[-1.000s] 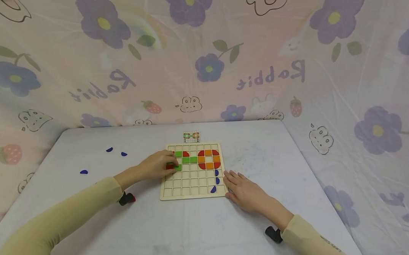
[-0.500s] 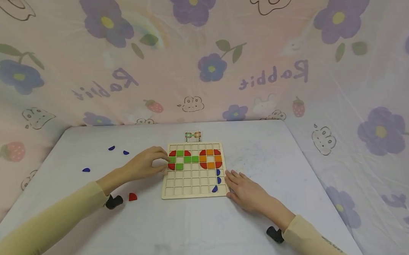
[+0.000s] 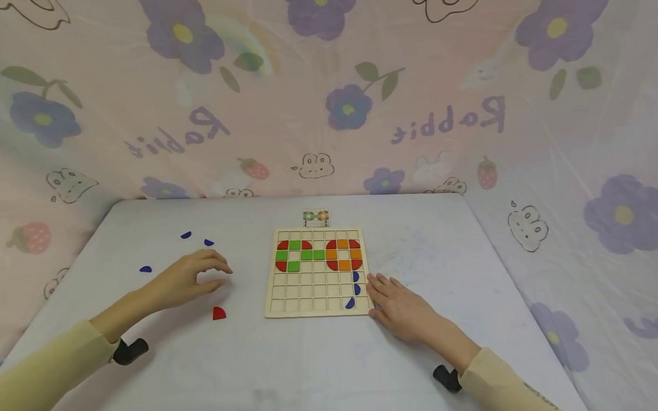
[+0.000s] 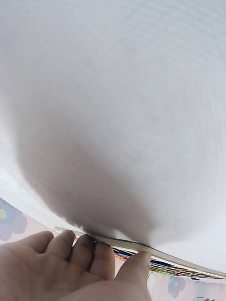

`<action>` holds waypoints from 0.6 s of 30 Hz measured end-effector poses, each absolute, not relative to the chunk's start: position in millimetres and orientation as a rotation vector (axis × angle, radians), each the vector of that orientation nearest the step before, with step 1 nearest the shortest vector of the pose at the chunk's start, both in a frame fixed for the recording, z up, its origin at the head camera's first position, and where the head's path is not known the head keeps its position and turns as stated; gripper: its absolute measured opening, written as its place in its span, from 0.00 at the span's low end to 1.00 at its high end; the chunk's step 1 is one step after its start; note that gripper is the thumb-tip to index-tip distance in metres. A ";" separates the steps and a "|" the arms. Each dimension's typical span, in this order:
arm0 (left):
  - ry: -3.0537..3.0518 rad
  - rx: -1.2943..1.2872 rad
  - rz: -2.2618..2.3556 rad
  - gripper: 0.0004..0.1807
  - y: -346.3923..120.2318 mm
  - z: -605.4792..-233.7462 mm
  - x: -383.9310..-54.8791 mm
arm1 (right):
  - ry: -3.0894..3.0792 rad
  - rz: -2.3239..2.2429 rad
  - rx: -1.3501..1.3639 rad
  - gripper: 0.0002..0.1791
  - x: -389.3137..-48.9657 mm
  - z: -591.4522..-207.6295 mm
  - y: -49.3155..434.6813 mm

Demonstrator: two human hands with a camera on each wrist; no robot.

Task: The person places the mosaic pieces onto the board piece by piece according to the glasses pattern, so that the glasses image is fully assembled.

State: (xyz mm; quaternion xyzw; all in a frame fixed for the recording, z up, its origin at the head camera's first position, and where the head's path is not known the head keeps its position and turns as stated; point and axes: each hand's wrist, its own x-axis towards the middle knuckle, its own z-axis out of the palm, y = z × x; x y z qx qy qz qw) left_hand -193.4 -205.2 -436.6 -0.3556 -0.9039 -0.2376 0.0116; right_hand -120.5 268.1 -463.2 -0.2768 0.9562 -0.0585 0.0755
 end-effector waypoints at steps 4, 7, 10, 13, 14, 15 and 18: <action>-2.886 -1.123 -0.744 0.14 -216.7 -441.1 -178.5 | 2.869 -0.176 -0.840 0.34 -120.6 -463.6 268.5; -2.919 -1.155 -0.724 0.14 -220.5 -447.2 -168.9 | 2.869 -0.182 -0.841 0.34 -120.7 -463.7 269.0; -2.917 -1.195 -0.683 0.13 -220.8 -454.9 -161.5 | 2.867 -0.184 -0.845 0.34 -120.5 -462.8 269.2; -2.909 -1.235 -0.637 0.12 -219.9 -460.7 -156.0 | 2.869 -0.193 -0.850 0.34 -120.4 -462.1 269.1; -2.913 -1.242 -0.618 0.12 -219.7 -461.8 -154.8 | 2.870 -0.197 -0.855 0.34 -120.4 -462.0 268.9; -2.917 -1.246 -0.604 0.12 -219.6 -463.0 -153.8 | 2.872 -0.199 -0.862 0.34 -120.5 -461.9 268.6; -2.915 -1.250 -0.587 0.12 -219.1 -463.3 -151.2 | 2.870 -0.208 -0.862 0.33 -120.6 -461.6 268.4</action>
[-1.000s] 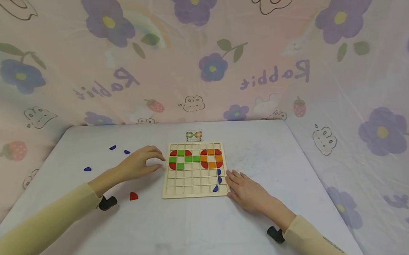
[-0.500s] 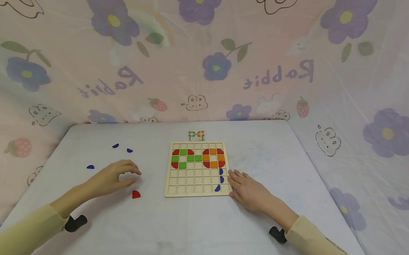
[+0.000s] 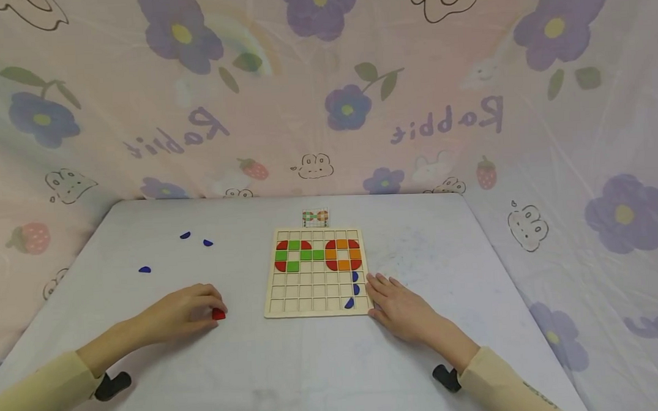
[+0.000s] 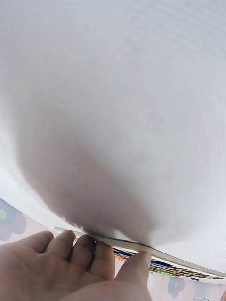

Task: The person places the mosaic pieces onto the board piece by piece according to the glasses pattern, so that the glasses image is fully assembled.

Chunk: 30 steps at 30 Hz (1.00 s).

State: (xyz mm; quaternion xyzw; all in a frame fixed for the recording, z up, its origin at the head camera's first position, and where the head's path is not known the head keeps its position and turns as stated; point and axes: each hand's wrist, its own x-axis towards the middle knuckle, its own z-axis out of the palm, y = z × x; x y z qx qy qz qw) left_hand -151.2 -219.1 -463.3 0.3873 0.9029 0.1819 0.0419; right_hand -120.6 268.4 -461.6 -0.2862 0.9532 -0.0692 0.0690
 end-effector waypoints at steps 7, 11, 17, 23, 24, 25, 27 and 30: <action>2.801 1.204 0.512 0.12 -219.2 -461.4 -151.3 | 2.866 -0.204 -0.845 0.34 -121.6 -461.6 267.9; 2.806 1.198 0.501 0.11 -220.6 -461.8 -152.3 | 2.861 -0.210 -0.847 0.34 -121.3 -461.6 267.1; 2.794 1.201 0.515 0.11 -220.4 -461.2 -152.5 | 2.870 -0.200 -0.848 0.34 -120.5 -461.6 267.6; 2.785 1.177 0.543 0.12 -215.9 -462.1 -153.7 | 2.879 -0.210 -0.857 0.34 -119.1 -461.4 268.8; 2.789 1.174 0.554 0.12 -214.4 -462.3 -154.6 | 2.880 -0.213 -0.864 0.33 -119.0 -461.4 269.1; 2.793 1.176 0.565 0.12 -212.7 -462.4 -155.7 | 2.880 -0.216 -0.864 0.33 -119.2 -461.6 269.3; 2.799 1.177 0.593 0.12 -208.9 -461.9 -158.4 | 2.879 -0.225 -0.866 0.33 -119.6 -461.9 269.3; 2.799 1.186 0.629 0.13 -201.4 -460.1 -163.7 | 2.874 -0.224 -0.861 0.33 -120.2 -462.9 269.2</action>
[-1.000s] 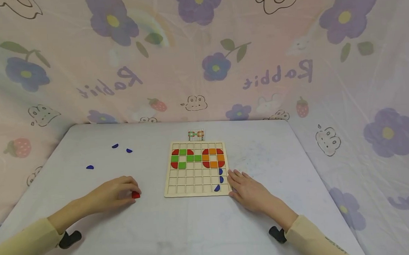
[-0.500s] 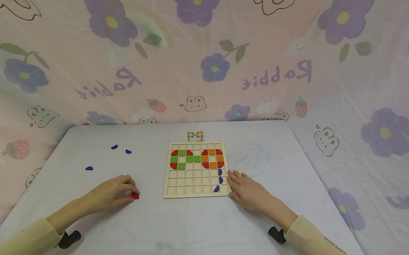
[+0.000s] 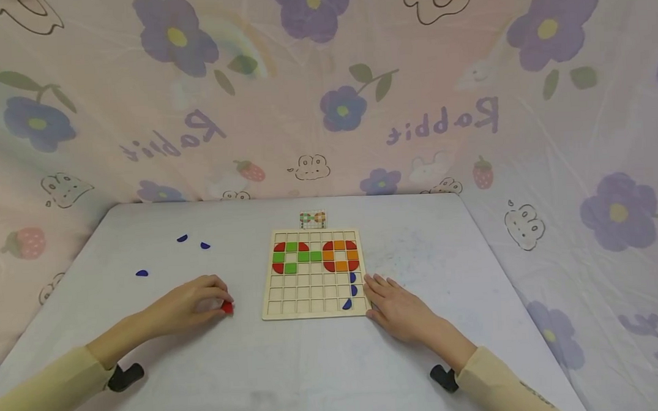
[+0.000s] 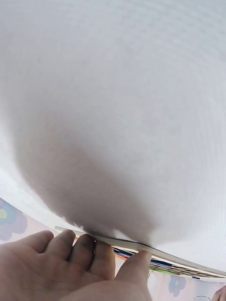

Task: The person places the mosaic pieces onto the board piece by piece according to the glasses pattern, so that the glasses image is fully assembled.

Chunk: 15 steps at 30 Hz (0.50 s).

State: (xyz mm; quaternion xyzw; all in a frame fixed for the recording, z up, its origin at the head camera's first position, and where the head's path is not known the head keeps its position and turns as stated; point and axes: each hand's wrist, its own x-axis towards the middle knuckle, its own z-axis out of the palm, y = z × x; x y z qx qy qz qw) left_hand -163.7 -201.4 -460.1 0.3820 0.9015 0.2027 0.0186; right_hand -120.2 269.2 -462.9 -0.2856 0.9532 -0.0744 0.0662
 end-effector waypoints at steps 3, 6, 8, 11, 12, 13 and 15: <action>2.796 1.205 0.651 0.13 -191.6 -457.5 -170.3 | 2.874 -0.219 -0.854 0.33 -119.9 -463.7 269.1; 2.796 1.222 0.681 0.14 -181.0 -453.4 -176.8 | 2.878 -0.211 -0.852 0.33 -119.3 -464.4 268.9; 2.797 1.232 0.696 0.14 -174.0 -451.0 -181.3 | 2.880 -0.207 -0.847 0.34 -119.0 -464.6 268.5; 2.794 1.256 0.709 0.14 -163.3 -448.4 -188.6 | 2.881 -0.200 -0.857 0.34 -118.8 -464.8 268.6; 2.791 1.267 0.713 0.14 -159.6 -448.0 -191.1 | 2.879 -0.202 -0.853 0.34 -118.6 -464.5 268.4; 2.785 1.279 0.717 0.14 -156.0 -447.7 -193.7 | 2.877 -0.202 -0.851 0.34 -118.6 -464.3 268.4; 2.771 1.308 0.725 0.14 -148.4 -447.6 -198.7 | 2.875 -0.205 -0.857 0.33 -118.8 -463.9 268.5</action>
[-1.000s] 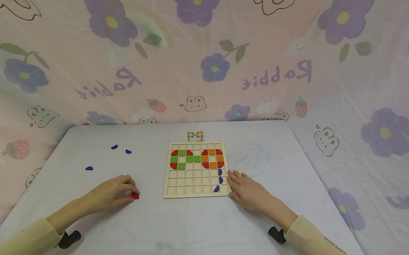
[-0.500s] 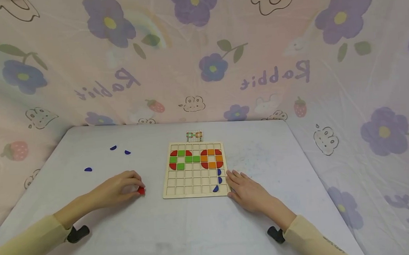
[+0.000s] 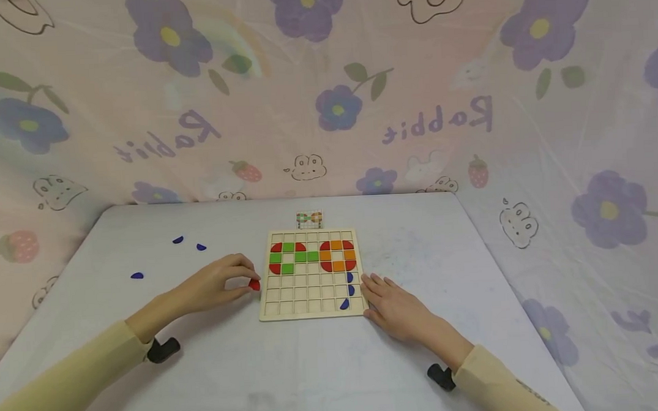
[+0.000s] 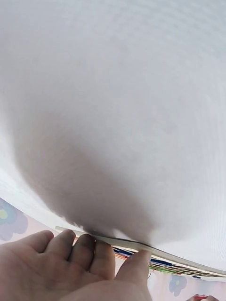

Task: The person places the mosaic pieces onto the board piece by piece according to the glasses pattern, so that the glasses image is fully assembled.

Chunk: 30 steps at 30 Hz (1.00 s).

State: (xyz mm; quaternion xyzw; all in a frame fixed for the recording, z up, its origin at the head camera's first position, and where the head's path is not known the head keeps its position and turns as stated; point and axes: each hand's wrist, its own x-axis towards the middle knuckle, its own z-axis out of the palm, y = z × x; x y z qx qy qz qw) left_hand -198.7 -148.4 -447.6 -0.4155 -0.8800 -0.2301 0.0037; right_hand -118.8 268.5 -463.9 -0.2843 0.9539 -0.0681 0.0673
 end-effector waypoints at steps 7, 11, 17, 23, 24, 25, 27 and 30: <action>-2.731 -1.384 -0.770 0.13 -120.3 -448.9 -215.1 | 2.871 -0.204 -0.859 0.33 -119.2 -462.4 268.0; -2.738 -1.412 -0.766 0.13 -104.9 -450.8 -223.6 | 2.871 -0.204 -0.854 0.33 -119.1 -462.9 268.3; -2.779 -1.404 -0.742 0.13 -84.5 -452.7 -234.0 | 2.870 -0.214 -0.853 0.33 -119.7 -463.3 268.6; -2.808 -1.392 -0.725 0.12 -69.8 -457.6 -242.1 | 2.866 -0.214 -0.858 0.33 -119.4 -463.6 268.9; -2.806 -1.395 -0.721 0.11 -68.1 -458.8 -243.3 | 2.865 -0.214 -0.855 0.33 -119.3 -463.6 269.0; -2.804 -1.398 -0.716 0.11 -66.7 -459.7 -244.3 | 2.864 -0.213 -0.853 0.33 -119.4 -463.5 268.9; -2.799 -1.409 -0.694 0.10 -63.6 -461.6 -246.7 | 2.863 -0.215 -0.849 0.33 -119.5 -462.9 268.6; -2.812 -1.420 -0.663 0.10 -60.0 -462.8 -249.6 | 2.863 -0.212 -0.843 0.33 -119.6 -462.4 268.7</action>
